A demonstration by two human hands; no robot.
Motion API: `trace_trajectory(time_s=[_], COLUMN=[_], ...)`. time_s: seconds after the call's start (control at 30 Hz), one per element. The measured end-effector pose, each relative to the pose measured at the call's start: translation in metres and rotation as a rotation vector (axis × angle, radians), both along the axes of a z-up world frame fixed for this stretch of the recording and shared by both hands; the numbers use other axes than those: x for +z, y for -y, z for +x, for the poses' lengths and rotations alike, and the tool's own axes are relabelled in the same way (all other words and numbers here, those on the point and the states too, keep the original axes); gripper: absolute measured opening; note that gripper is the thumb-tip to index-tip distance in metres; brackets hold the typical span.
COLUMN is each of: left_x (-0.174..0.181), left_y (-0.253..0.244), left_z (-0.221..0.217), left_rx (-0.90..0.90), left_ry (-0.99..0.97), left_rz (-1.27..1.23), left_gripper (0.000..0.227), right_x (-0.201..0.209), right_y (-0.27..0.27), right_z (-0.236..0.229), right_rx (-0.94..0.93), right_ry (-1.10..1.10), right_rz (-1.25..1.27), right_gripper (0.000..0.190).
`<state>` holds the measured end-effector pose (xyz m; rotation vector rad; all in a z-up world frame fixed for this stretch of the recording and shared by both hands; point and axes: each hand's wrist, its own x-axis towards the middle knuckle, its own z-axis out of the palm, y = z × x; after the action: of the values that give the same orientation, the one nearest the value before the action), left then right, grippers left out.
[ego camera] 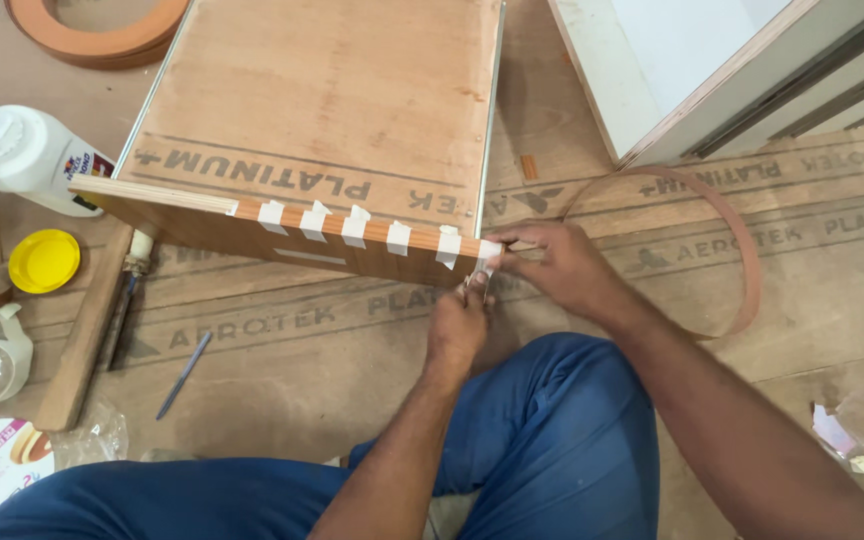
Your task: The person applies a long strip of wooden edge banding to the edge of a wooden box. They then use masking tape to secure the banding in place along the edge.
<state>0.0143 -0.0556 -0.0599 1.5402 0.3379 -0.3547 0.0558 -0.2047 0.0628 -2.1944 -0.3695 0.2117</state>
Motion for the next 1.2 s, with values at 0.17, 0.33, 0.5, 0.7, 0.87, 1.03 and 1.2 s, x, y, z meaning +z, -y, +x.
trace_trajectory(time_s=[0.17, 0.33, 0.5, 0.7, 0.87, 1.03, 1.2], left_x=[0.004, 0.008, 0.014, 0.016, 0.016, 0.022, -0.004], left_y=[-0.002, -0.001, -0.004, -0.004, -0.007, -0.011, -0.009], left_z=[0.002, 0.004, 0.003, 0.006, 0.007, 0.005, 0.012], left_rx=[0.006, -0.002, 0.005, -0.012, -0.032, -0.056, -0.063], left_ry=[-0.012, -0.047, -0.06, -0.112, -0.106, -0.126, -0.157], left_rz=[-0.056, -0.024, -0.112, -0.188, -0.255, -0.235, -0.071], left_gripper=[0.047, 0.049, 0.045, 0.048, 0.046, 0.044, 0.048], right_x=[0.006, 0.001, 0.01, 0.011, 0.024, 0.022, 0.004], right_y=[-0.014, -0.01, -0.01, -0.018, -0.028, -0.044, -0.044], right_z=[-0.005, 0.001, 0.006, 0.007, 0.007, 0.011, 0.007], right_rx=[0.003, 0.047, 0.088, 0.075, 0.091, 0.052, 0.051], right_ry=[0.277, 0.327, 0.244, 0.273, 0.195, 0.106, 0.276], right_rz=[-0.314, -0.393, -0.445, -0.589, -0.732, -0.818, -0.88], right_gripper=[0.037, 0.033, 0.031, 0.037, 0.042, 0.058, 0.073])
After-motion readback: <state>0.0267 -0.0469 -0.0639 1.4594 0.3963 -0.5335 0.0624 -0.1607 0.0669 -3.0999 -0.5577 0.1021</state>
